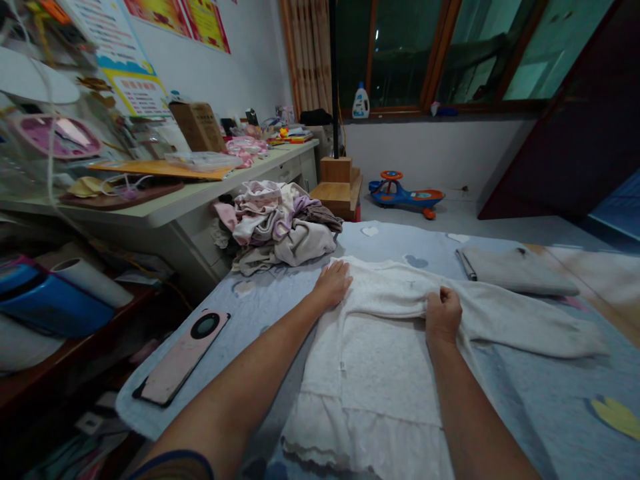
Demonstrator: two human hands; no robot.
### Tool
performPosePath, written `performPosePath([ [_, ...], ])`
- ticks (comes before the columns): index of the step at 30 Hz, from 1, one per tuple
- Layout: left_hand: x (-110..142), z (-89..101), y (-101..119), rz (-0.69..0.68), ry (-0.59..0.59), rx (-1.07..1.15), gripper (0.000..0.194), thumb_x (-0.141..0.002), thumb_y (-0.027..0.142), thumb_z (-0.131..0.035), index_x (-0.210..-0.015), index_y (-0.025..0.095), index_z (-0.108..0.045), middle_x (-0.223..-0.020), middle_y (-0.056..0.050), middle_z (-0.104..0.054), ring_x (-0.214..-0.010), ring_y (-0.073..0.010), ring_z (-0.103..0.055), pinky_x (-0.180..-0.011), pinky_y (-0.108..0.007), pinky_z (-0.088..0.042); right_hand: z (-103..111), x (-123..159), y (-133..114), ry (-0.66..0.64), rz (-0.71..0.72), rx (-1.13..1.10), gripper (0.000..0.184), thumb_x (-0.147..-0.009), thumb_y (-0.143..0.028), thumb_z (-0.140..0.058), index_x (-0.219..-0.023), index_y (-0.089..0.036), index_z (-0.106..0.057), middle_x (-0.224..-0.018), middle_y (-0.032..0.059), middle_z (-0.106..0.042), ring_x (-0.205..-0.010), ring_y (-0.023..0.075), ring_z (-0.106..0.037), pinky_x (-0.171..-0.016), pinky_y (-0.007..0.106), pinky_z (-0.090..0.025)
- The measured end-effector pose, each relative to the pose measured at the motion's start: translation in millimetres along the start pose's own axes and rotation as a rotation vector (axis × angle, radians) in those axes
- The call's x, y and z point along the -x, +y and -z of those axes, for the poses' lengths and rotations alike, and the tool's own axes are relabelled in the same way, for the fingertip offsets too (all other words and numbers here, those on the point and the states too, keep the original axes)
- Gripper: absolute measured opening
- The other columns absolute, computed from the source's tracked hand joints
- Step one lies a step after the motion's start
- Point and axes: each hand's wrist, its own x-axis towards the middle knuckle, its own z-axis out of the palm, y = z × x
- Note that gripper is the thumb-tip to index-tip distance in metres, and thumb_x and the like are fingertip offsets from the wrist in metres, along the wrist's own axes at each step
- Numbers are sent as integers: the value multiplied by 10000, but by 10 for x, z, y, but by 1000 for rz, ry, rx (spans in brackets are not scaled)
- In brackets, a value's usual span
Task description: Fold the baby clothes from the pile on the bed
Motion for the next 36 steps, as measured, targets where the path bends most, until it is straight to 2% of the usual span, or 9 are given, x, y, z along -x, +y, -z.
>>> performPosePath([
  [7,133,-182,130,32,75,-21,546,-999,430,-327,-1449,124,-373,-1593,-158,-264,-1477,-256,-226,-1191,-450,-204,-6,63,-97,-12,39,157,545,-651,-561,-622,-1007,-149,-605,-794,54,-616,-711,217,-547,-717,339,-434],
  [14,291,-39,244,-44,30,36,569,-1011,450,-282,-1436,90,-396,-1572,-194,-291,-1471,-260,-240,-1174,-409,-241,6,57,-104,-48,43,169,332,-641,-415,-570,-863,-176,-633,-738,37,-615,-697,220,-561,-700,328,-430],
  [21,520,-240,393,-115,48,42,610,-976,541,-356,-1467,180,-374,-1580,-143,-302,-1478,-282,-216,-1184,-497,-194,7,40,-39,-8,29,184,290,-633,-331,-548,-870,-177,-617,-713,12,-559,-653,203,-513,-693,333,-429],
  [25,489,-197,309,-147,-19,114,612,-984,555,-312,-1469,188,-376,-1586,-131,-295,-1480,-271,-214,-1180,-498,-203,44,80,-115,47,287,329,393,-677,-231,-486,-1031,-115,-610,-961,148,-627,-936,297,-567,-877,414,-424],
  [28,405,-86,202,-152,14,166,537,-1022,460,-233,-1449,187,-411,-1577,-101,-326,-1476,-220,-231,-1184,-447,-217,26,199,-259,92,563,459,479,-736,-189,-468,-1197,-97,-563,-1213,212,-571,-1189,342,-480,-1017,487,-328],
  [30,326,-30,158,-129,82,142,507,-1025,400,-250,-1436,165,-431,-1576,-109,-325,-1481,-217,-216,-1190,-432,-207,-45,321,-332,-41,713,465,439,-813,-195,-432,-1227,-131,-563,-1237,179,-584,-1203,308,-491,-1051,477,-307],
  [32,245,-15,149,-124,89,98,510,-1014,400,-297,-1438,149,-428,-1581,-129,-306,-1484,-238,-203,-1188,-438,-207,-150,454,-348,-301,825,458,412,-883,-195,-361,-1227,-154,-583,-1212,141,-626,-1182,256,-526,-1067,429,-318],
  [34,181,-42,166,-126,33,68,555,-1000,464,-326,-1453,154,-412,-1584,-142,-293,-1483,-270,-201,-1181,-453,-218,-244,565,-310,-530,840,540,448,-930,-214,-312,-1298,-141,-556,-1299,136,-606,-1246,234,-500,-1094,408,-303],
  [36,146,-91,186,-115,-22,52,634,-973,567,-333,-1468,178,-398,-1589,-141,-281,-1484,-312,-177,-1176,-479,-211,-284,635,-253,-651,769,716,496,-957,-278,-317,-1397,-115,-480,-1444,145,-502,-1359,258,-398,-1131,442,-243],
])
